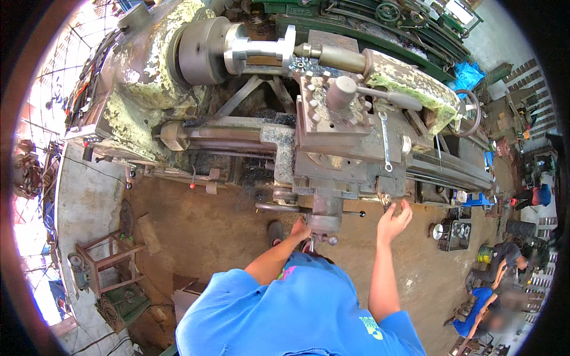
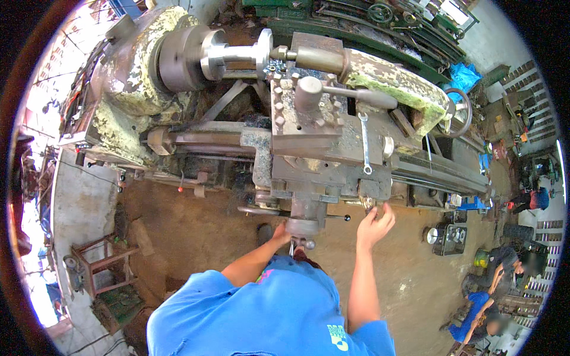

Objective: The person operates a metal lathe, turning handwheels and levers to adjust the carriage and tool post while a cylindrical metal workpiece rotates. The person repeatedly moves the tool along the workpiece and makes small adjustments to the machine controls.

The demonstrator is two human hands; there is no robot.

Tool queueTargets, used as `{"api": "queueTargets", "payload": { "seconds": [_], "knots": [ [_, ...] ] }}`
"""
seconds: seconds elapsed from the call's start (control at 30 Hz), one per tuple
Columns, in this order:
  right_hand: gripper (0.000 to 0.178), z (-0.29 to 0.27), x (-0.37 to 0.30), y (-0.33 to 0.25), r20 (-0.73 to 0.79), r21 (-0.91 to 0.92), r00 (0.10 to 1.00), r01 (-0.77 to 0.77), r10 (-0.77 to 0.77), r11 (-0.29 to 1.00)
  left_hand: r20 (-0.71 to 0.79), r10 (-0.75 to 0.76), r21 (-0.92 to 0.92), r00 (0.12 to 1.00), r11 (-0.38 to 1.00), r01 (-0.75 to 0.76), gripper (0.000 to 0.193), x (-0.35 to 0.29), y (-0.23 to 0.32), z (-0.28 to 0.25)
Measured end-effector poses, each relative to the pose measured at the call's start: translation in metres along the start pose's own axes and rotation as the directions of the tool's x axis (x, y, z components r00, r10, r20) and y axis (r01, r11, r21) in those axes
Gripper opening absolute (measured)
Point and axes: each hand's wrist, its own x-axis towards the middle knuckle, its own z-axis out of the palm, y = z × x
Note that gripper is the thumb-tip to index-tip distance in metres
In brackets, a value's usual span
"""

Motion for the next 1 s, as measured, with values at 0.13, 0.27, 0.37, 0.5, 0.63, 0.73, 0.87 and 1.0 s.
{"api": "queueTargets", "payload": {
  "seconds": [0.13, 0.27, 0.37, 0.5, 0.63, 0.73, 0.87, 1.0],
  "knots": [
    [0.025, -0.025, -0.037, -0.05, 0.213, 0.209, 0.977, -0.076, 0.03, 0.975, -0.199, -0.245, 0.23, 0.949, 0.929, 0.289, 0.034, 0.016, -0.006, -0.014],
    [0.021, -0.027, -0.039, -0.053, 0.478, 0.333, 0.844, -0.43, 0.243, 0.839, -0.267, -0.294, 0.164, 0.918, 0.925, 0.344, 0.031, 0.015, -0.038, -0.066],
    [0.016, -0.022, 0.002, -0.034, 0.591, 0.445, 0.724, -0.66, 0.355, 0.606, -0.296, -0.266, 0.271, 0.918, 0.898, 0.347, 0.033, 0.0, -0.051, -0.11],
    [0.027, -0.008, 0.052, -0.034, 0.598, 0.451, 0.686, -0.715, 0.414, 0.534, -0.278, -0.266, 0.246, 0.923, 0.909, 0.336, 0.034, -0.042, -0.02, -0.161],
    [0.039, 0.023, 0.081, -0.052, 0.623, 0.371, 0.626, -0.764, 0.469, 0.527, -0.193, -0.204, 0.119, 0.96, 0.966, 0.229, 0.032, -0.085, 0.028, -0.175],
    [0.037, 0.047, 0.084, -0.06, 0.631, 0.413, 0.632, -0.764, 0.449, 0.495, -0.133, -0.166, -0.126, 0.977, 0.981, 0.149, 0.024, -0.095, 0.041, -0.178],
    [0.02, 0.053, 0.095, -0.058, 0.654, 0.44, 0.628, -0.769, 0.422, 0.463, -0.068, -0.243, -0.62, 0.968, 0.77, 0.15, 0.019, -0.084, 0.036, -0.191],
    [0.013, 0.034, 0.131, -0.049, 0.69, 0.493, 0.574, -0.819, 0.44, 0.294, 0.012, -0.284, -0.834, 0.959, 0.527, 0.166, 0.026, -0.079, 0.035, -0.2]
  ]
}}
